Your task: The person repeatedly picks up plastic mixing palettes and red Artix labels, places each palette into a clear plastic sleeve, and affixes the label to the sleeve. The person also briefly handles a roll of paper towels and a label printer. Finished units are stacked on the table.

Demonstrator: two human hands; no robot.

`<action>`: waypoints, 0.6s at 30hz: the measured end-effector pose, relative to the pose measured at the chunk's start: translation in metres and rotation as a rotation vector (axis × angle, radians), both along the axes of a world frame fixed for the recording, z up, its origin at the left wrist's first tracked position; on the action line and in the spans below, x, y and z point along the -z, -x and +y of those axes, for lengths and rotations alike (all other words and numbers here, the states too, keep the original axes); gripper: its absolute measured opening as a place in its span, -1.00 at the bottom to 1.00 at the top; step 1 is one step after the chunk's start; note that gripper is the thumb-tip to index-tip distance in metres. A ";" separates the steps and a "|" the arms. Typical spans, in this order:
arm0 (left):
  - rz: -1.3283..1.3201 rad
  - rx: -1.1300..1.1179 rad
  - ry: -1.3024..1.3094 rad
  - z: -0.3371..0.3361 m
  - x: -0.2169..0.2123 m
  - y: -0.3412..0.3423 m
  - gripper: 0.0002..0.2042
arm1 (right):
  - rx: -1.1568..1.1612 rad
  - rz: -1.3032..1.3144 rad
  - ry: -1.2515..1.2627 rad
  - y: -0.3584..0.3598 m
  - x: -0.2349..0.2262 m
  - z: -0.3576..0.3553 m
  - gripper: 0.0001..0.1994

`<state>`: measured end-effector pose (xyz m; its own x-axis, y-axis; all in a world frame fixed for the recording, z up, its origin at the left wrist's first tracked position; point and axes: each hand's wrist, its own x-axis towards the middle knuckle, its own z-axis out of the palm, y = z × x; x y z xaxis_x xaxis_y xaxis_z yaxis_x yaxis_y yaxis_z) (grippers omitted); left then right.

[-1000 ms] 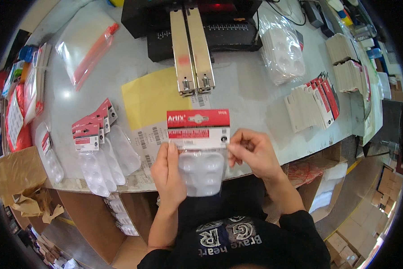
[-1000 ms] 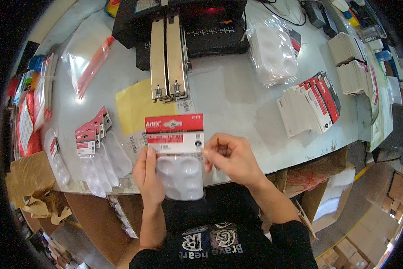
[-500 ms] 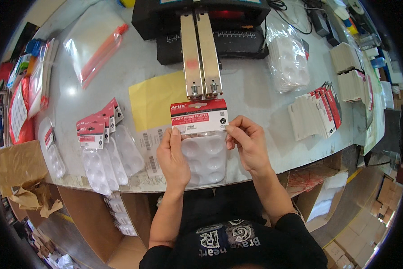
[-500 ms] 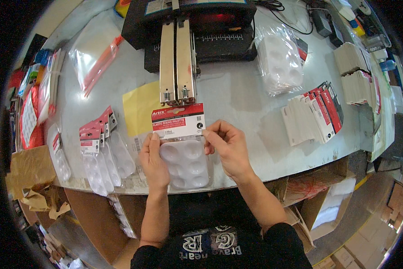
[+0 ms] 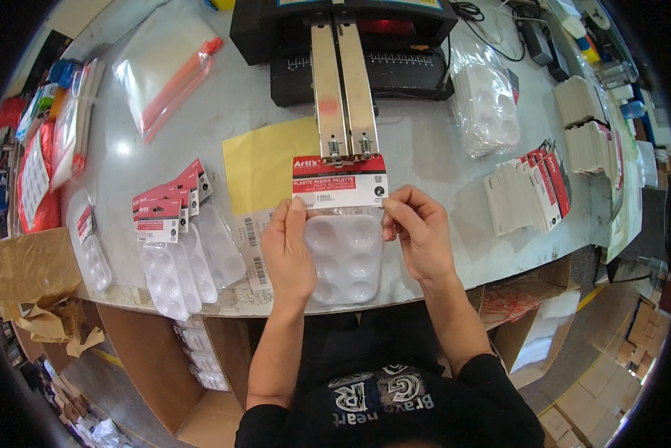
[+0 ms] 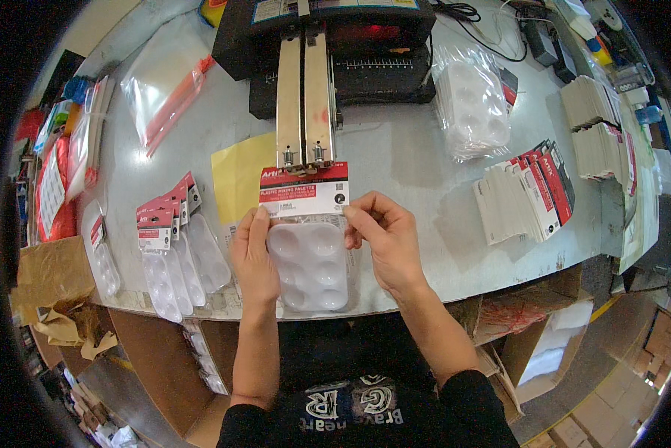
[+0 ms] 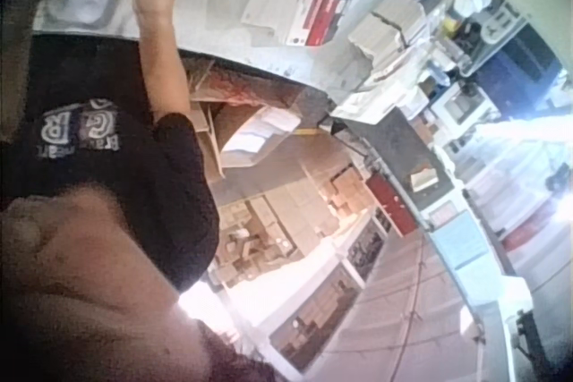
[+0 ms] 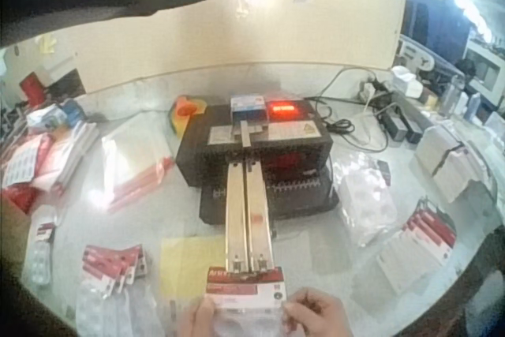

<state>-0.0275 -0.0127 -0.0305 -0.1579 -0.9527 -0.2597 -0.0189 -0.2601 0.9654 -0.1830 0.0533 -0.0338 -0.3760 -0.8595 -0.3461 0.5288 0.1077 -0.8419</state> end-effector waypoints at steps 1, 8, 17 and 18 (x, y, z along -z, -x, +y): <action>-0.029 0.025 -0.028 -0.002 0.000 0.001 -0.68 | -0.005 0.013 -0.063 0.000 0.000 -0.001 -0.88; -0.144 0.034 0.018 -0.002 0.005 0.006 -0.68 | -0.006 0.038 -0.108 0.002 0.007 -0.005 -0.90; -0.186 0.025 0.103 -0.012 0.009 0.010 -0.67 | -0.028 0.060 -0.092 0.006 0.007 -0.014 -0.91; -0.223 0.032 0.066 -0.017 0.010 0.012 -0.67 | -0.030 0.068 -0.160 0.007 0.007 -0.019 -0.91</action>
